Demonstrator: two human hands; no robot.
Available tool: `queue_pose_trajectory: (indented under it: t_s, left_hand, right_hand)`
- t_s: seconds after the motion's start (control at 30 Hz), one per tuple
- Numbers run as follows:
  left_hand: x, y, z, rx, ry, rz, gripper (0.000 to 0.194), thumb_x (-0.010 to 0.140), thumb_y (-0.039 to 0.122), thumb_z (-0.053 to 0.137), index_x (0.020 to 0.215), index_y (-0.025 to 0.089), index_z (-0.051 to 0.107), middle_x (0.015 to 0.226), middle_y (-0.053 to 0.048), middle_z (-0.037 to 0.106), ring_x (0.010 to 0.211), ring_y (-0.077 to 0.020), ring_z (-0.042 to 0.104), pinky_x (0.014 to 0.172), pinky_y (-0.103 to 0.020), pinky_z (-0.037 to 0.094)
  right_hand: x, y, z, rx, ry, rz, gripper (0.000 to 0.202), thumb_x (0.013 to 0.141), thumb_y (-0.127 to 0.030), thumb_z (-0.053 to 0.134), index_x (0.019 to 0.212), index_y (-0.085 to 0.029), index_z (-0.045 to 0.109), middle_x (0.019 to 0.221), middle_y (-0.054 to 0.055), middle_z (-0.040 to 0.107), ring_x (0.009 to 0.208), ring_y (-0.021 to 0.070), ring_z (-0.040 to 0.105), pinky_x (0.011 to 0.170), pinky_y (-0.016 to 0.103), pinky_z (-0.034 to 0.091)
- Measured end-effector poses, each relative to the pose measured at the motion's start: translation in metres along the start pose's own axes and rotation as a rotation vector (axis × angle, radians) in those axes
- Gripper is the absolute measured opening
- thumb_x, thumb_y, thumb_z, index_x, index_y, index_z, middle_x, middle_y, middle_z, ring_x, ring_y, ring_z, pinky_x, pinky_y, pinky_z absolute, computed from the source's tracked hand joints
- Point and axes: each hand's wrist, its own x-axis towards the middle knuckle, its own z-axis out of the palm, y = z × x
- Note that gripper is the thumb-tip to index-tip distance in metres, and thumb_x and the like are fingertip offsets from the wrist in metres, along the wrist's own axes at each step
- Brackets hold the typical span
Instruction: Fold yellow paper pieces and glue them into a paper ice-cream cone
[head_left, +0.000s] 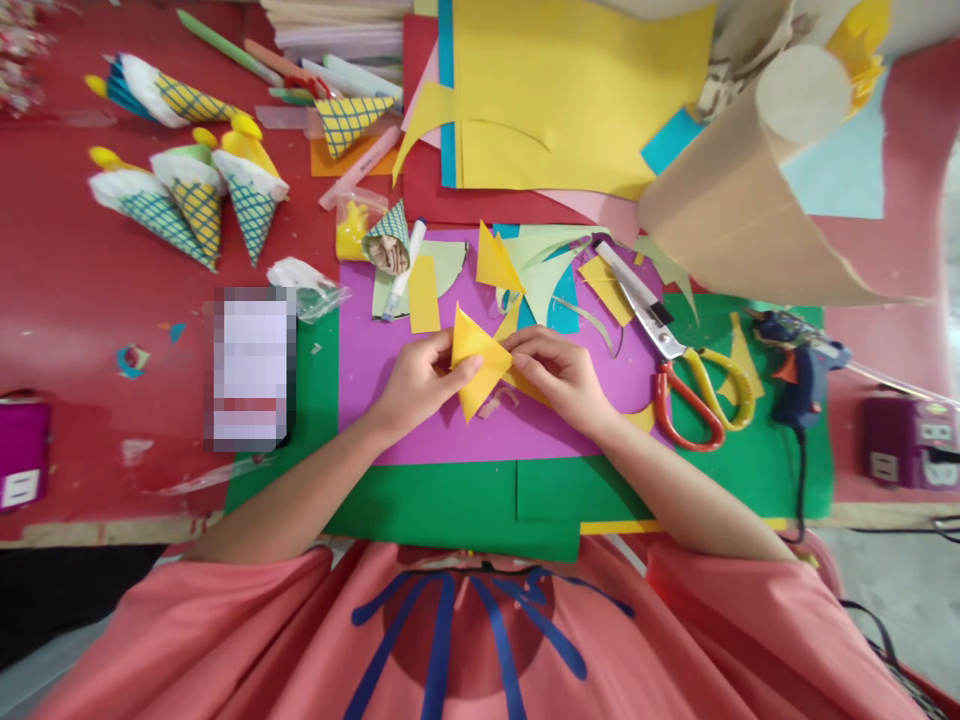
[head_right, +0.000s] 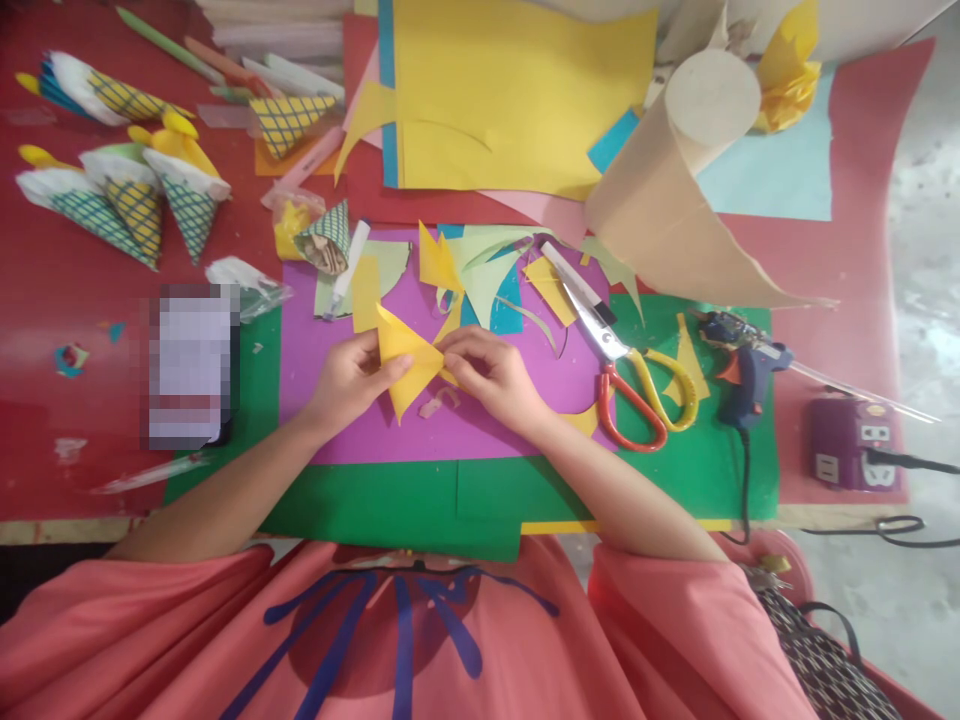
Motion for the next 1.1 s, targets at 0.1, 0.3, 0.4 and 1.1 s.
queue_pose_trajectory:
  t_s: [0.1, 0.3, 0.4, 1.1]
  left_hand:
    - [-0.0001, -0.0018, -0.0005, 0.002, -0.004, 0.004, 0.026, 0.078, 0.040, 0.069, 0.085, 0.015, 0.063, 0.073, -0.002, 0.065, 0.061, -0.0112, 0.059, 0.051, -0.018, 0.046]
    - [0.0009, -0.0006, -0.0002, 0.006, -0.002, 0.000, 0.028, 0.078, 0.042, 0.069, 0.084, 0.015, 0.062, 0.073, -0.002, 0.065, 0.062, -0.0117, 0.060, 0.050, -0.018, 0.046]
    - [0.0005, 0.0011, 0.0000, 0.009, -0.003, -0.002, 0.028, 0.079, 0.042, 0.067, 0.085, 0.015, 0.063, 0.073, -0.002, 0.066, 0.062, -0.0116, 0.060, 0.051, -0.018, 0.046]
    - [-0.0001, 0.0004, -0.0004, 0.011, -0.005, 0.002, 0.029, 0.077, 0.042, 0.070, 0.086, 0.015, 0.064, 0.074, -0.003, 0.066, 0.063, -0.0120, 0.060, 0.051, -0.018, 0.046]
  right_hand:
    - [0.0000, -0.0003, -0.0004, -0.005, -0.005, -0.001, 0.020, 0.093, -0.023, 0.051, 0.080, -0.019, 0.066, 0.093, 0.006, 0.070, 0.090, 0.0156, 0.065, 0.083, 0.031, 0.051]
    - [0.0000, -0.0008, -0.0010, 0.005, -0.016, 0.010, 0.024, 0.094, -0.025, 0.048, 0.081, -0.019, 0.066, 0.093, 0.007, 0.070, 0.092, 0.0168, 0.065, 0.085, 0.034, 0.051]
    - [-0.0005, -0.0006, -0.0004, 0.013, -0.016, 0.017, 0.019, 0.091, -0.030, 0.055, 0.080, -0.019, 0.066, 0.093, 0.007, 0.069, 0.090, 0.0172, 0.065, 0.084, 0.034, 0.052]
    - [-0.0002, -0.0002, -0.0008, 0.012, -0.026, 0.019, 0.017, 0.090, -0.028, 0.056, 0.079, -0.019, 0.065, 0.092, 0.006, 0.069, 0.089, 0.0164, 0.064, 0.083, 0.034, 0.051]
